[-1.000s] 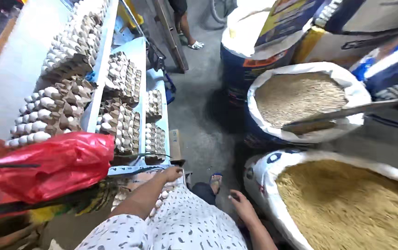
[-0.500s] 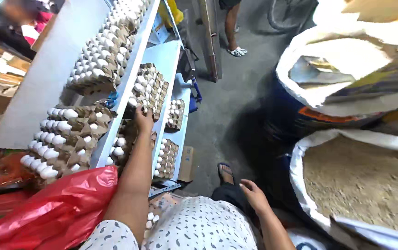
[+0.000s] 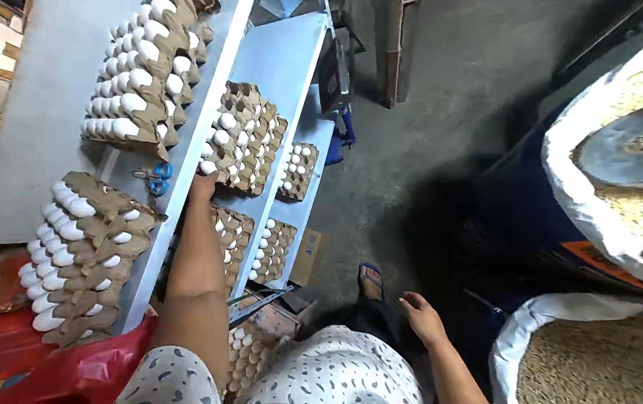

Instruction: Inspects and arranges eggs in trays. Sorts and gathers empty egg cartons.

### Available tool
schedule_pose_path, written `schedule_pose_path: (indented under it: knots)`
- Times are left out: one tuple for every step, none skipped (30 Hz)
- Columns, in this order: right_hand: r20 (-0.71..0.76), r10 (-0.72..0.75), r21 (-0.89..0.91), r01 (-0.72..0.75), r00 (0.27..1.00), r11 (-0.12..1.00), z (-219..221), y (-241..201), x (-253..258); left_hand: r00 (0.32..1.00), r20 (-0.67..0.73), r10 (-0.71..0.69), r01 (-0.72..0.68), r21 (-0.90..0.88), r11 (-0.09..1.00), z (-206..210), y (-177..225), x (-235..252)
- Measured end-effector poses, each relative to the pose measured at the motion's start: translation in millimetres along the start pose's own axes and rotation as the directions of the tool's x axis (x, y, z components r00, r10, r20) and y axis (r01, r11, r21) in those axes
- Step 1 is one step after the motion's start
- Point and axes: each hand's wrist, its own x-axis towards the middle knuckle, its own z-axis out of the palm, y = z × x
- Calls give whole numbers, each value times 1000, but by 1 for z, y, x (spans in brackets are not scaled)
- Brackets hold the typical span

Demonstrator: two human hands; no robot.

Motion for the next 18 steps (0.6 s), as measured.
schedule_pose_path:
  knots:
    - [9, 7, -7, -7, 1000, 1000, 0, 1, 1, 1000, 11, 1, -1, 17, 1000, -1, 0, 3]
    - [10, 14, -12, -14, 1000, 1000, 0, 4, 1, 1000, 16, 7, -7, 19, 1000, -2, 1, 5]
    - [8, 19, -17, -19, 1000, 1000, 0, 7, 0, 1000, 17, 8, -8, 10, 1000, -2, 2, 5]
    - [4, 24, -24, -24, 1000, 999, 1, 10, -1, 1000, 2, 6, -6, -11, 1000, -2, 2, 5]
    - [-1, 28, -36, -28, 1000, 999, 1, 12, -3, 1000, -25, -1, -1, -53, 999, -1, 2, 2]
    - [-7, 30, -49, -31, 1000, 998, 1, 15, -6, 998, -55, 0, -7, -126, 992, -1, 2, -2]
    - [-12, 31, -64, -32, 999, 997, 1, 17, -8, 996, -89, 13, -31, -206, 978, 0, 2, -8]
    - [-15, 31, -78, -32, 999, 996, 2, 19, -11, 992, -121, 44, -79, -302, 950, 1, 2, -17]
    - [-19, 29, -87, -30, 999, 996, 4, 21, -14, 987, -136, 83, -133, -415, 900, 2, 2, -30]
    - [-28, 26, -97, -28, 999, 995, 6, 22, -18, 984, -127, 121, -172, -551, 817, 4, 4, -47]
    - [-34, 22, -109, -26, 999, 994, 8, 22, -22, 985, -93, 148, -171, -681, 712, 6, 6, -67]
    - [-38, 17, -121, -22, 999, 992, 12, 22, -27, 986, -27, 166, -121, -801, 587, 7, 6, -89]
    - [-41, 8, -131, -13, 999, 991, 16, 22, -32, 981, 33, 192, -55, -898, 436, 8, 5, -112]
    - [-43, -6, -141, 0, 999, 990, 21, 21, -38, 971, 77, 226, 14, -963, 268, 8, 2, -134]
    - [-49, -22, -146, 15, 999, 989, 28, 19, -46, 956, 112, 271, 91, -992, 90, 7, -4, -156]
    - [-57, -40, -148, 31, 998, 988, 36, 17, -54, 934, 148, 326, 180, -981, -69, 4, -11, -175]
    - [-64, -58, -148, 48, 996, 988, 44, 15, -64, 908, 185, 375, 271, -943, -191, -2, -17, -193]
    - [-68, -77, -151, 66, 995, 986, 54, 14, -74, 888, 229, 400, 355, -894, -275, -10, -23, -209]
